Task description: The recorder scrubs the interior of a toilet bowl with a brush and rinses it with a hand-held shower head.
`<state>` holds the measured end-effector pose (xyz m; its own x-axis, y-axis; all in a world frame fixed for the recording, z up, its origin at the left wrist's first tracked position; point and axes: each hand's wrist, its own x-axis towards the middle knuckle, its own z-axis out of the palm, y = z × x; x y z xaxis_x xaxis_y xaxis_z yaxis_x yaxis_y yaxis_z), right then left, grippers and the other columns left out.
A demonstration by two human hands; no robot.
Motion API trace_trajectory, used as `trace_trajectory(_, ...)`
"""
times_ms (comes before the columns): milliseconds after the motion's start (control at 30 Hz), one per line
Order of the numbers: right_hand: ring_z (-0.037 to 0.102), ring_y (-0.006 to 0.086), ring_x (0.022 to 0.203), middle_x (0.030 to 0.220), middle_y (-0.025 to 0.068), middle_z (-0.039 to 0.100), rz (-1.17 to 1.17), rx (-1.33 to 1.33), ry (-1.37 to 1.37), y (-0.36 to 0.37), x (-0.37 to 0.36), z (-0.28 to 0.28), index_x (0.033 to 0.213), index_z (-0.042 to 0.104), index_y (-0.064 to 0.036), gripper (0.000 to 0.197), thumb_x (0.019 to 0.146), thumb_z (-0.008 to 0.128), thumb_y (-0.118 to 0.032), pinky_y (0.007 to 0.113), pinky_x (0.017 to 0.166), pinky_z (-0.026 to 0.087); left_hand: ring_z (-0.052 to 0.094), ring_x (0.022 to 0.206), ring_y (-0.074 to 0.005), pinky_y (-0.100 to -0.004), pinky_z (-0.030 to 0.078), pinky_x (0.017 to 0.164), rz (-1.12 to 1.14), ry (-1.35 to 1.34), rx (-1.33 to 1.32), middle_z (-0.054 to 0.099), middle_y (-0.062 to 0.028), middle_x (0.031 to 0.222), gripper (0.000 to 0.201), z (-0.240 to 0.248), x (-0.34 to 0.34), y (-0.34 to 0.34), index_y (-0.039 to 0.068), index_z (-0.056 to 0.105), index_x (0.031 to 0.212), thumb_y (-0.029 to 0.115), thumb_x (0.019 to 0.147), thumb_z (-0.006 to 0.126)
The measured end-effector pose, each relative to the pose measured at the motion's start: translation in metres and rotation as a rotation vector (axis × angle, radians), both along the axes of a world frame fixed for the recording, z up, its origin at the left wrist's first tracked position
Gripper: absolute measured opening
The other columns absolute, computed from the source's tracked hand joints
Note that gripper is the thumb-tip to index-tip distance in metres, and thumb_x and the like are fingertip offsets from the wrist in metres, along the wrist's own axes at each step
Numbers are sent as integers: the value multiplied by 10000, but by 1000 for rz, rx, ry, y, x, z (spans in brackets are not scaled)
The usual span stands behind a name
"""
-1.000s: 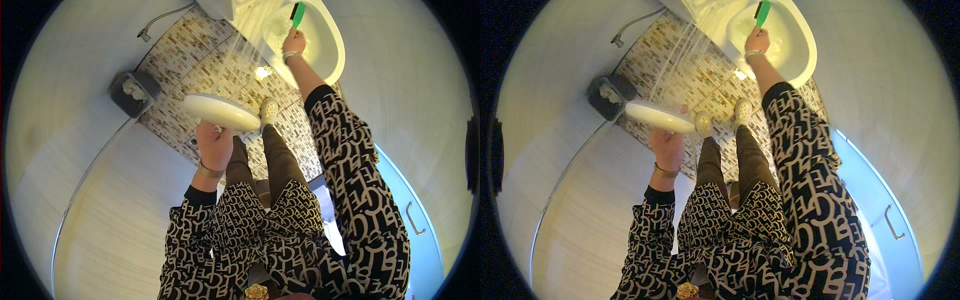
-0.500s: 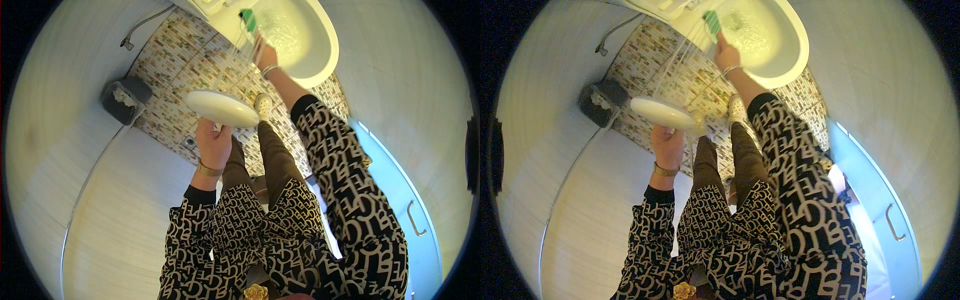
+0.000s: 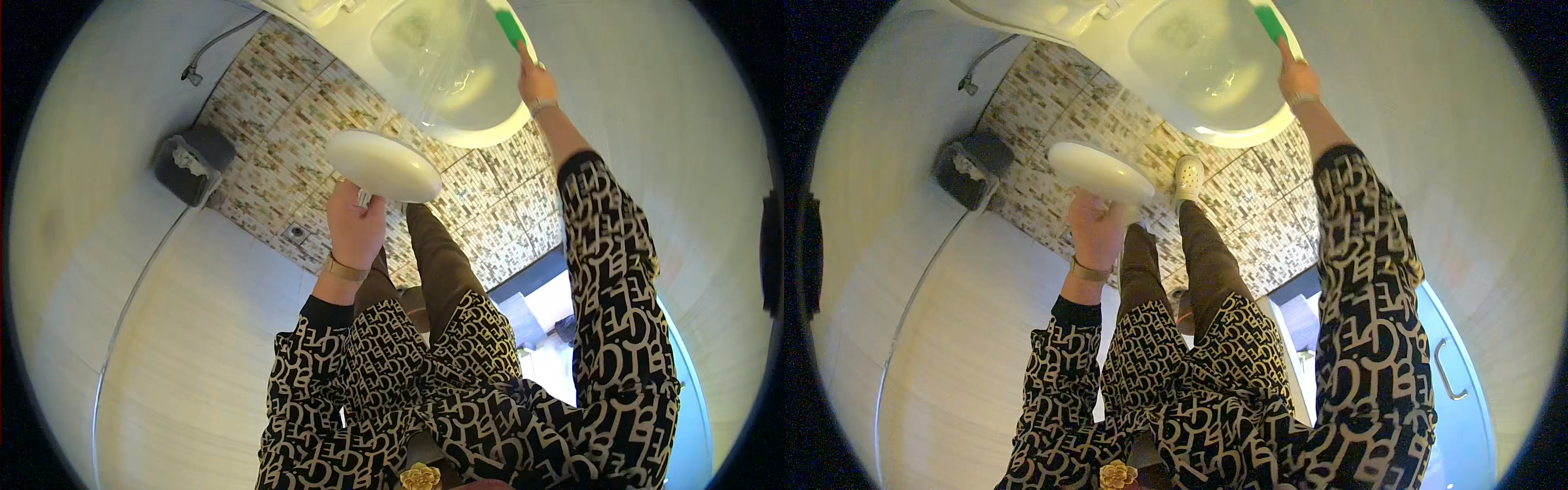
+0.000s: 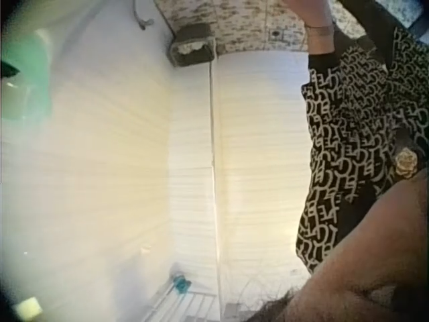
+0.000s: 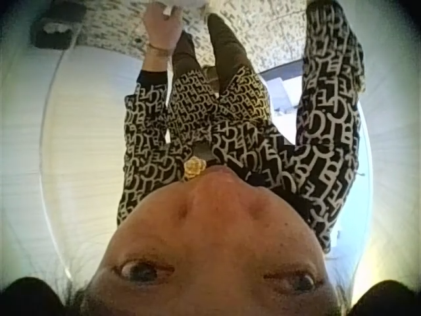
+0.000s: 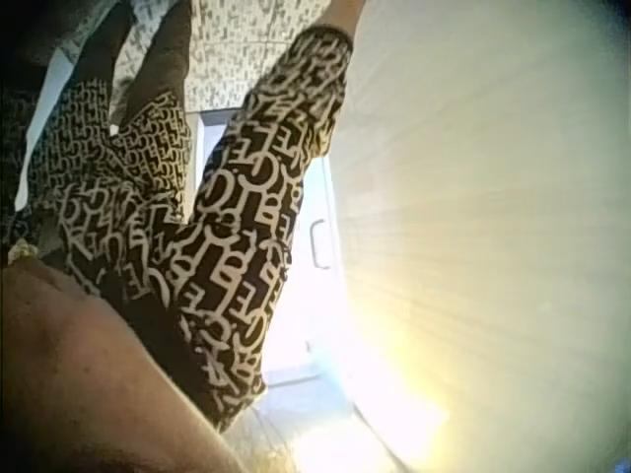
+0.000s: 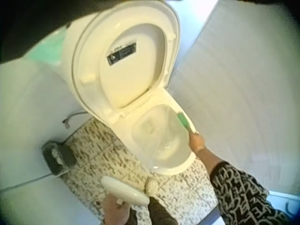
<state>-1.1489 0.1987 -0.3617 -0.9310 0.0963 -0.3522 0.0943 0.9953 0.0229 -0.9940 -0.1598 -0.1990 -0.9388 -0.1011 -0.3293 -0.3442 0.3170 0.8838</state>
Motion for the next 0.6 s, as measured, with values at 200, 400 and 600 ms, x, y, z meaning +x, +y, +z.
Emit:
trace_trajectory(200, 605, 323, 653, 737, 157, 588, 395, 151, -26, 56, -10, 24, 1370, 224, -363, 601, 853, 435, -140, 460, 574, 485, 570, 773, -329, -364, 449, 621, -90, 42, -1, 589, -158, 832, 220, -5, -4, 6, 9, 585, 929, -26, 713, 595)
trace_trajectory(400, 617, 321, 830, 942, 251, 605, 423, 65, -204, -82, -108, 64, 1271, 428, -106, 386, 896, 446, -200, 395, 726, 487, 581, 724, -278, -321, 446, 553, -73, -2, -38, 578, -144, 796, 247, -2, 11, -9, 16, 571, 966, -22, 722, 590)
trace_trajectory(600, 628, 320, 756, 846, 172, 623, 401, 292, -449, 37, 31, 30, 1372, 215, -258, 499, 903, 372, -198, 439, 651, 504, 591, 704, -281, -318, 453, 549, -70, -47, 74, 574, -144, 776, 226, -4, 4, 3, 22, 559, 953, 7, 732, 603)
